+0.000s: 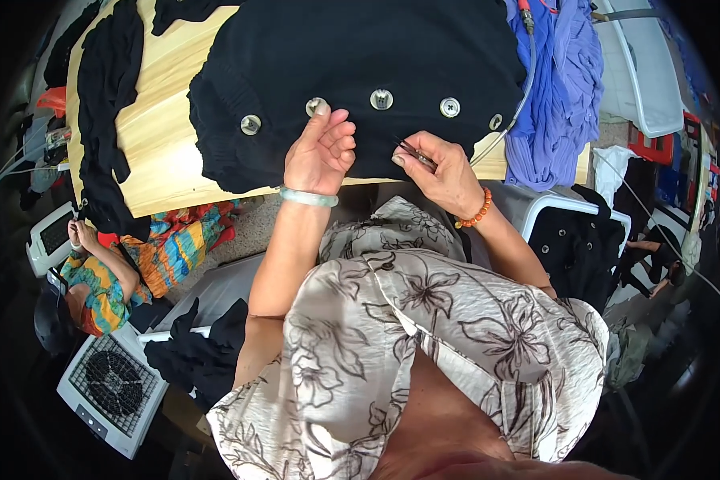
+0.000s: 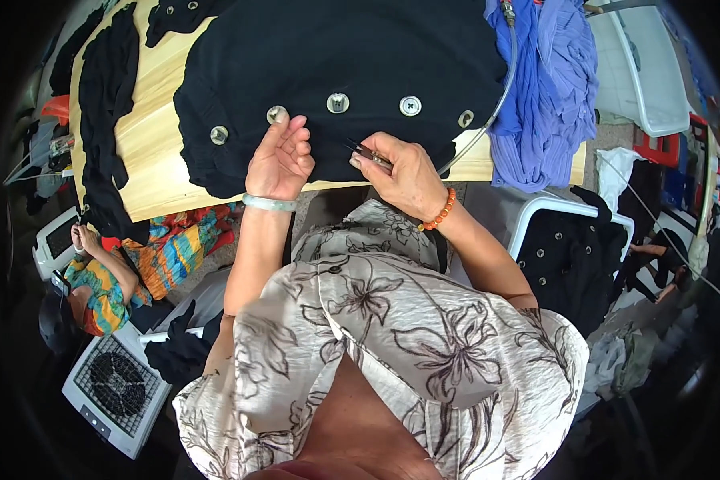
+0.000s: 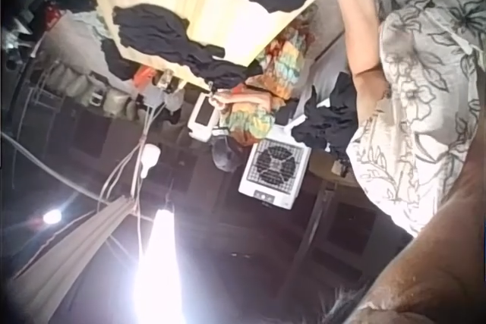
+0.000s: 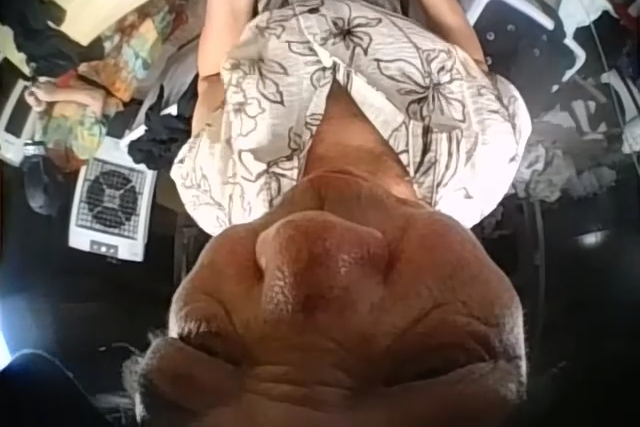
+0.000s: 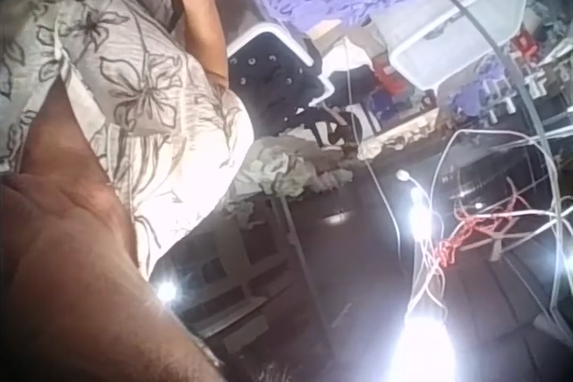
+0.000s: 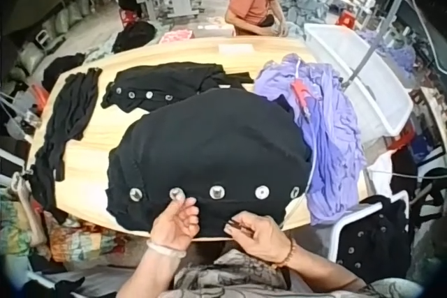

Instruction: Attaching metal grommets and trimming excess thread from black garments using specialized tools and scissors.

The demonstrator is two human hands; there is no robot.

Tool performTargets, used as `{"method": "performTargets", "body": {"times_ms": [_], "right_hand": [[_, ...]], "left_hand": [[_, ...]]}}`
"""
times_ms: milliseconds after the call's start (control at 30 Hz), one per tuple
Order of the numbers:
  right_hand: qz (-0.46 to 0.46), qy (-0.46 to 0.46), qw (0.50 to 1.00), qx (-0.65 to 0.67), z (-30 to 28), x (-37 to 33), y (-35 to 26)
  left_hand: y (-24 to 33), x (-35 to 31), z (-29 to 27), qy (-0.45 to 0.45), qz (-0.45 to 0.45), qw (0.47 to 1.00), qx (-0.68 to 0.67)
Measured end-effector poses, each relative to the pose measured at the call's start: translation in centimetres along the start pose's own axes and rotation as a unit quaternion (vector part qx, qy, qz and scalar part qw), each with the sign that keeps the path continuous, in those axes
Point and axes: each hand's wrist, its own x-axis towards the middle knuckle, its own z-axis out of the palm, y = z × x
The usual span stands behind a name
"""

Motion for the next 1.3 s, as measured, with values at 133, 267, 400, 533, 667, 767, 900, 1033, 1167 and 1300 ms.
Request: {"method": "performTargets", "body": {"times_ms": [133, 267, 400, 533, 667, 767, 900, 1033, 1167, 1300], "right_hand": [[0.006, -0.004, 1.000, -0.006, 0.0, 0.1, -0.1], [0.011, -0.005, 1.000, -0.020, -0.3, 0.1, -0.6], [-0.041, -0.005, 0.998, -0.047, -0.7, 0.5, -1.6], [-0.146, 0.004, 0.978, -0.149, -1.3, 1.8, -3.3], [-0.235, -0.010, 0.940, -0.246, -1.4, 4.1, -3.6], [-0.290, -0.011, 0.909, -0.299, -1.1, 5.9, -3.8], [-0.323, -0.077, 0.875, -0.351, -1.0, 7.4, -4.6], [-0.332, -0.103, 0.857, -0.381, -0.6, 8.3, -4.9], [-0.338, -0.128, 0.839, -0.407, -0.3, 8.7, -5.0], [-0.340, -0.138, 0.844, -0.392, 0.1, 8.9, -4.8]], "left_hand": [[0.0, 0.1, -0.1, -0.014, 0.002, 1.000, -0.018], [0.1, 0.4, -1.0, -0.066, -0.014, 0.997, -0.042], [0.0, -0.1, -1.5, -0.098, 0.007, 0.995, -0.010], [-0.1, -0.9, -1.5, -0.115, 0.041, 0.992, 0.019], [0.1, -1.3, -1.8, -0.136, 0.071, 0.986, 0.063], [0.1, -1.4, -1.9, -0.144, 0.073, 0.984, 0.074], [0.1, -1.2, -2.7, -0.173, 0.073, 0.979, 0.079], [0.0, -1.2, -2.6, -0.160, 0.090, 0.979, 0.093], [-0.1, -1.4, -2.5, -0.152, 0.130, 0.969, 0.143], [-0.4, -1.6, -2.4, -0.141, 0.155, 0.960, 0.185]]}}
